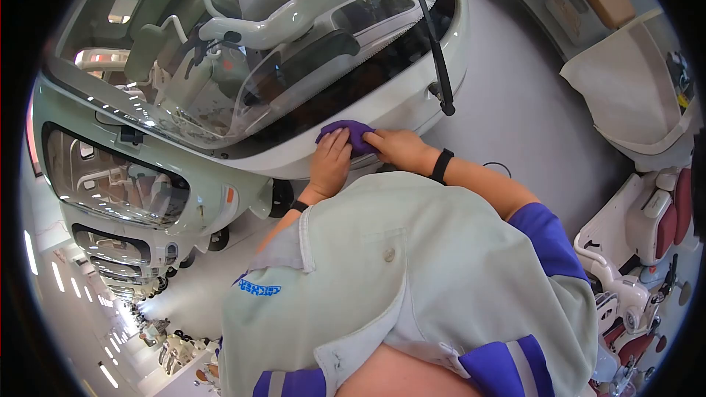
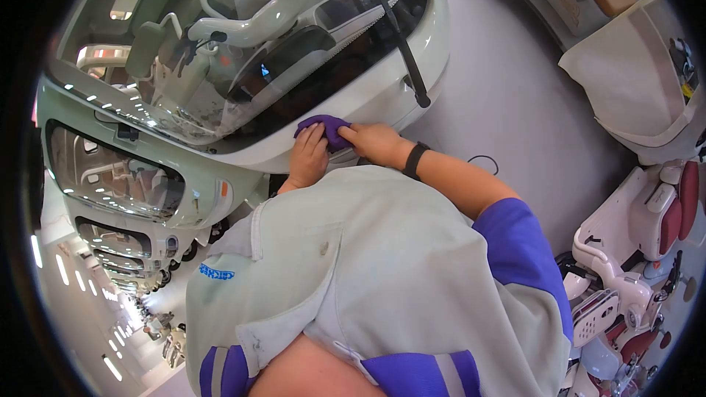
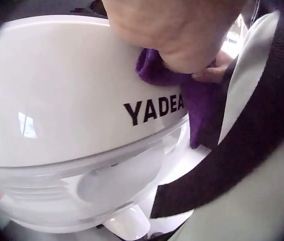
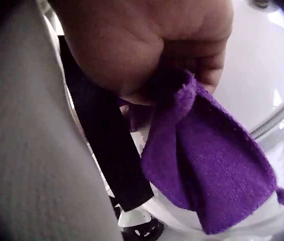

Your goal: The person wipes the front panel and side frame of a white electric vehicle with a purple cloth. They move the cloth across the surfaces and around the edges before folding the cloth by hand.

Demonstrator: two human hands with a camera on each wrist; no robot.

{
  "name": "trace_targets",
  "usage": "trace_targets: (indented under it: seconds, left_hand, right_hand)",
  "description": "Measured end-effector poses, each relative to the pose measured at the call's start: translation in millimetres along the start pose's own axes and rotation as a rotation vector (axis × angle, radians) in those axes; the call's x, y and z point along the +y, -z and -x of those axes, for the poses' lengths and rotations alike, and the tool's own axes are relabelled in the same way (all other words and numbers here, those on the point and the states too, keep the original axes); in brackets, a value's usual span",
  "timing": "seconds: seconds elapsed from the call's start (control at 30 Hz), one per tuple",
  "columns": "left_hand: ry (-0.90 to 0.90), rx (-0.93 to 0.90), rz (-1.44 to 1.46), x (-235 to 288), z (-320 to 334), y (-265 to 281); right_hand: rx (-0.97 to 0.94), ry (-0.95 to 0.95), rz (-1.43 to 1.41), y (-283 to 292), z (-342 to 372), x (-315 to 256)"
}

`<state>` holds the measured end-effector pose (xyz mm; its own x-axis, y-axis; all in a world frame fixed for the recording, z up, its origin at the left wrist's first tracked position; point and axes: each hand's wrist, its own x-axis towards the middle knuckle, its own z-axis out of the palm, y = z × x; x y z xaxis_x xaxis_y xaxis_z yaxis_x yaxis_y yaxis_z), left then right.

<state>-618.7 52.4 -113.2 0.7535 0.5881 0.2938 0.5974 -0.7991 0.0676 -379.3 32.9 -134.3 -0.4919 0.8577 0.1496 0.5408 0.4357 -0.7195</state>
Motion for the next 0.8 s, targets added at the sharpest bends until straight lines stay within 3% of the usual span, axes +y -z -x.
trace_targets:
  seconds: [0.07,0.3,0.43,0.57,0.8]
  left_hand:
    - [0.018,0.005,0.036,11.9,-18.6,1.6]
    - [-0.180,-0.009,0.117,45.1,-98.5,-22.5]
    - [-0.259,0.044,0.031,46.2,-112.1,-33.9]
    - [-0.307,0.097,0.021,20.1,-91.4,-27.1]
    - [-0.288,0.131,0.183,-50.4,-14.9,15.1]
  right_hand:
    - [0.049,-0.029,-0.012,5.7,5.7,1.1]
    - [0.283,-0.595,-0.029,16.8,41.2,17.1]
    - [0.480,-0.599,-0.045,27.9,43.0,16.1]
    - [0.456,-0.672,-0.016,16.7,21.1,-20.0]
    - [0.435,-0.595,0.147,-40.2,-23.1,-75.7]
